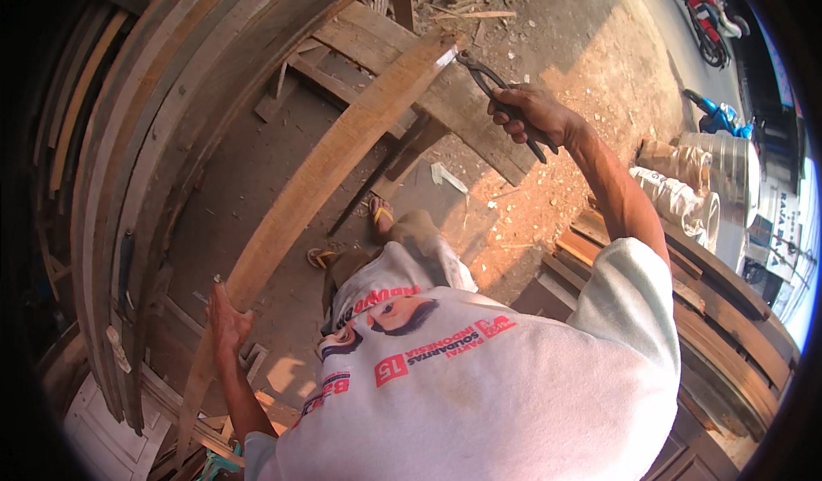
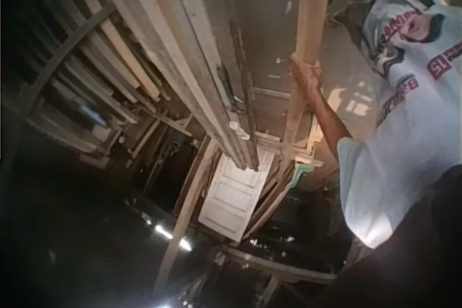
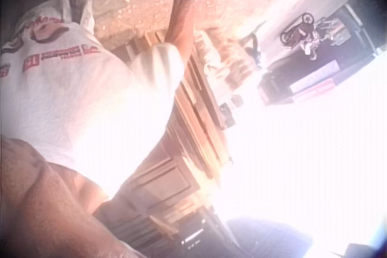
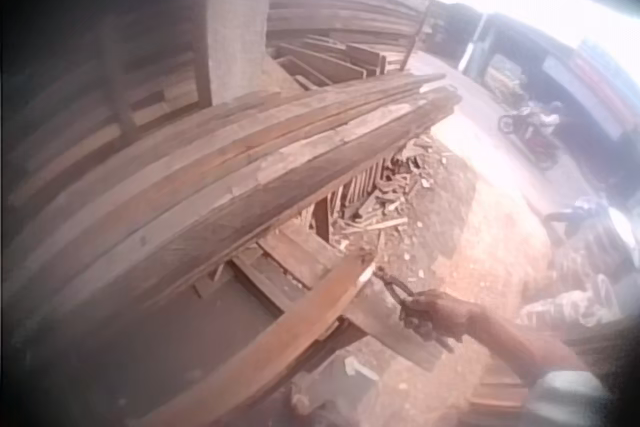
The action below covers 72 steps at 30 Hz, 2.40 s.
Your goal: The person uses pliers to pull nails from a long wooden plank resting on a workbench. They repeatedly grip and extract nails along the plank's length, then place the pliers down and pick up a hammer.
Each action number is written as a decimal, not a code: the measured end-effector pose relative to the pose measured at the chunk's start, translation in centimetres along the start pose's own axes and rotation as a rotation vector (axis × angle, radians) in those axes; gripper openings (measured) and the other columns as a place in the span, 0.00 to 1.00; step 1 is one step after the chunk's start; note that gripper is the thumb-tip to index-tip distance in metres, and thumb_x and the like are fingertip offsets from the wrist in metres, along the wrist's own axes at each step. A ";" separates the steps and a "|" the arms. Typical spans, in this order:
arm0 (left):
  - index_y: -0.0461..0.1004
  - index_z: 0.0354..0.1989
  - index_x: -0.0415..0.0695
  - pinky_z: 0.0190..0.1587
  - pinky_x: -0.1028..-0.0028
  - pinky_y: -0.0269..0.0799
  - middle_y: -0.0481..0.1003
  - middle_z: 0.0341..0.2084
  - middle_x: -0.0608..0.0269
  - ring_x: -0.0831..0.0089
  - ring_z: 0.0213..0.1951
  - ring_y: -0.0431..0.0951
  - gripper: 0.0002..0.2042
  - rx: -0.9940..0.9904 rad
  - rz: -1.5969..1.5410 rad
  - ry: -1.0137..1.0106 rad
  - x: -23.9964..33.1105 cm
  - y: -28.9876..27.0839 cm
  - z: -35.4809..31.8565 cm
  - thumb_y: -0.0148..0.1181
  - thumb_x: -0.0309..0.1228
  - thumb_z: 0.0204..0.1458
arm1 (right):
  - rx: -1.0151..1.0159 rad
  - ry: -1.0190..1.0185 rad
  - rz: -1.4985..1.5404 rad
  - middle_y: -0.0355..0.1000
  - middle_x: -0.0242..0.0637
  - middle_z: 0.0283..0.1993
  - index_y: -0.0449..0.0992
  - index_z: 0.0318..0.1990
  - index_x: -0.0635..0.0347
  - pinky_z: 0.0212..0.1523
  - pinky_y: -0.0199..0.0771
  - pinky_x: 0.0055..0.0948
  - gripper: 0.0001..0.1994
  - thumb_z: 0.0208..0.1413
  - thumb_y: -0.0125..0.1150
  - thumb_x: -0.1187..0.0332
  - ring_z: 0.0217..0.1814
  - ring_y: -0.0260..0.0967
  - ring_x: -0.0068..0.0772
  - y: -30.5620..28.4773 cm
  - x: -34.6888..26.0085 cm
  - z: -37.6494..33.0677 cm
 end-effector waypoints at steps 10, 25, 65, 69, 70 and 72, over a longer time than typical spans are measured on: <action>0.63 0.62 0.40 0.69 0.47 0.60 0.72 0.56 0.40 0.39 0.64 0.68 0.37 -0.041 -0.046 0.060 -0.9 -0.4 0.8 0.75 0.26 0.40 | 0.170 -0.401 1.092 0.67 0.31 0.34 0.69 0.49 0.62 0.29 0.73 0.24 0.15 0.78 0.51 0.57 0.26 0.62 0.21 21.4 6.8 5.2; 0.62 0.63 0.42 0.71 0.44 0.57 0.71 0.58 0.39 0.39 0.66 0.66 0.39 0.012 0.003 0.011 -0.2 0.3 -0.1 0.76 0.25 0.41 | 0.137 -0.118 -0.046 0.79 0.54 0.56 0.63 0.70 0.73 0.58 0.85 0.41 0.23 0.75 0.46 0.67 0.56 0.83 0.48 9.0 5.5 -3.7; 0.62 0.63 0.41 0.71 0.45 0.56 0.70 0.60 0.42 0.43 0.68 0.65 0.39 0.042 0.083 -0.042 -0.7 1.1 0.4 0.78 0.28 0.42 | 0.105 -0.019 -0.247 0.70 0.28 0.29 0.72 0.39 0.59 0.20 0.72 0.21 0.19 0.77 0.52 0.53 0.21 0.66 0.15 1.4 -3.0 0.2; 0.62 0.64 0.41 0.71 0.46 0.57 0.70 0.60 0.43 0.43 0.68 0.65 0.39 0.041 0.082 -0.038 -0.4 1.2 0.7 0.78 0.28 0.42 | 0.051 -0.091 0.506 0.67 0.29 0.32 0.70 0.43 0.60 0.22 0.68 0.21 0.17 0.78 0.48 0.54 0.24 0.62 0.17 5.4 2.5 2.6; 0.62 0.64 0.42 0.71 0.46 0.57 0.70 0.60 0.43 0.43 0.68 0.65 0.39 0.048 0.070 -0.023 -0.2 1.1 0.7 0.78 0.28 0.42 | -0.010 -0.149 0.785 0.67 0.30 0.33 0.70 0.44 0.61 0.23 0.68 0.22 0.17 0.79 0.48 0.55 0.25 0.62 0.18 7.4 4.0 3.9; 0.62 0.64 0.42 0.71 0.46 0.57 0.70 0.60 0.44 0.43 0.68 0.65 0.39 0.063 0.054 -0.006 -0.1 0.8 0.7 0.78 0.28 0.42 | 0.073 -0.310 0.878 0.68 0.29 0.33 0.70 0.47 0.60 0.25 0.69 0.21 0.19 0.76 0.54 0.51 0.26 0.65 0.18 14.9 5.8 5.0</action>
Point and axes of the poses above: each hand's wrist, its own z-axis towards the middle knuckle, its own y-axis out of the palm, x = y × z, the point moved 2 cm from there along z, towards the middle knuckle
